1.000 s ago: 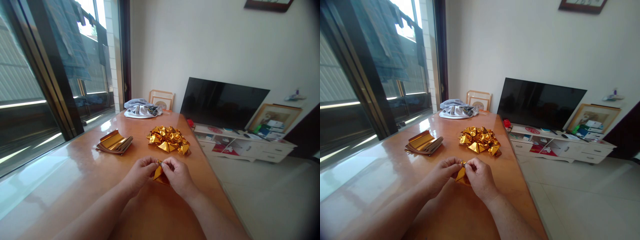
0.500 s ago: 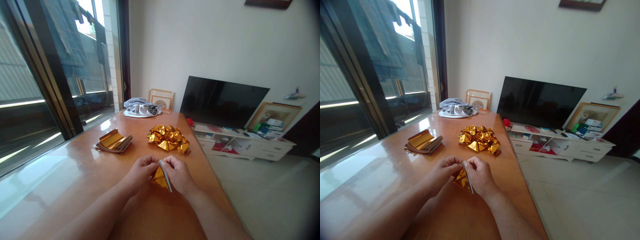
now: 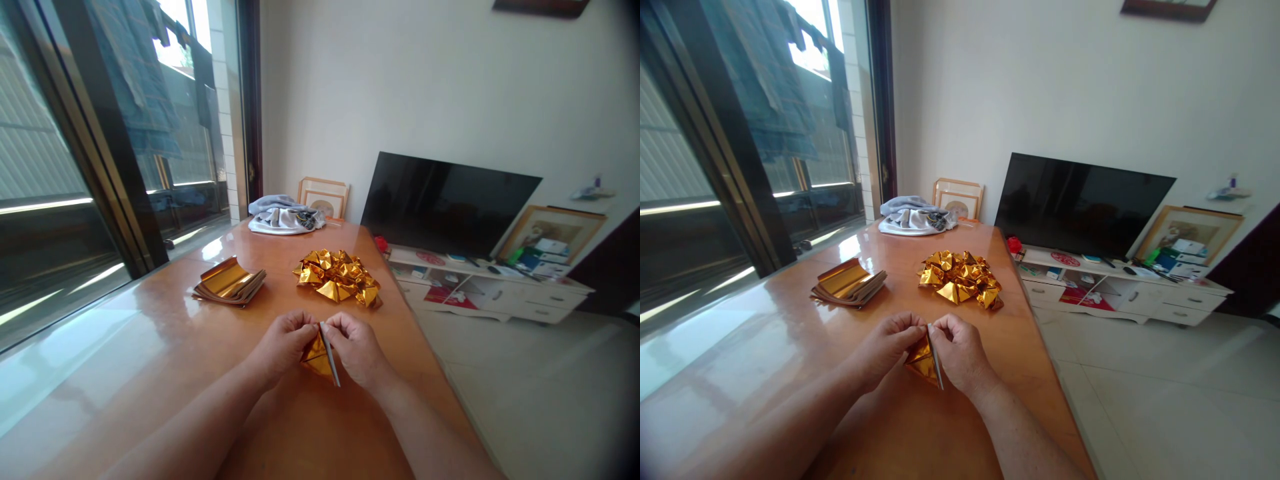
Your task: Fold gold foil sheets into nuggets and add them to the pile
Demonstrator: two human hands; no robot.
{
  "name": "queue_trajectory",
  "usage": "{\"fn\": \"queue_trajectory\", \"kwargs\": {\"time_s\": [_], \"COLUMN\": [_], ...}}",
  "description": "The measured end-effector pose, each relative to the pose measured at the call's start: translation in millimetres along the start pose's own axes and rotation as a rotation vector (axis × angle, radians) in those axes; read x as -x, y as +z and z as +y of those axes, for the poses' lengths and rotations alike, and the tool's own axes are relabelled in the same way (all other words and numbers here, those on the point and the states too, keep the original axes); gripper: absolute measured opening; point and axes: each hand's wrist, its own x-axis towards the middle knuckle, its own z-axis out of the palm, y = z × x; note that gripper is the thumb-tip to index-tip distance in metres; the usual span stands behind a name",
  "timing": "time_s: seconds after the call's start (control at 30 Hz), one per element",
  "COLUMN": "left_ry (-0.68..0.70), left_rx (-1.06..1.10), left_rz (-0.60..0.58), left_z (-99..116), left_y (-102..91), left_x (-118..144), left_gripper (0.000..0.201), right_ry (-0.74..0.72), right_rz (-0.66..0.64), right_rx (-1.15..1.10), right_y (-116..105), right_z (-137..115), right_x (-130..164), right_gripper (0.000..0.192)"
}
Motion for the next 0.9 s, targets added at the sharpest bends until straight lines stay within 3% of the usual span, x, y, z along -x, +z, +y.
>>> {"fn": "queue_trajectory", "kwargs": {"time_s": [0.23, 0.67, 0.9], "left_ry": [-0.006, 0.05, 0.057], "left_rx": [0.025, -0.036, -0.1], "left_rz": [-0.03, -0.057, -0.041], "left_z": [-1.3, -0.6, -1.3], "left_y": [-1.5, -1.2, -2.2], "left_x": [-1.1, 0.0, -0.2], "left_gripper": [0.029, 0.028, 0.029], "right_ry": [0.02, 0.355, 0.357], "right_rz": [-0.025, -0.06, -0.093], "right_rx": [-0.107, -0.458, -0.439], "right_y": [-0.9, -3.2, -4.8], "right_z": [-2.9, -4.9, -2.1], "right_x": [0.6, 0.0, 1.5], "right_gripper": [0.026, 0.024, 0.025]}}
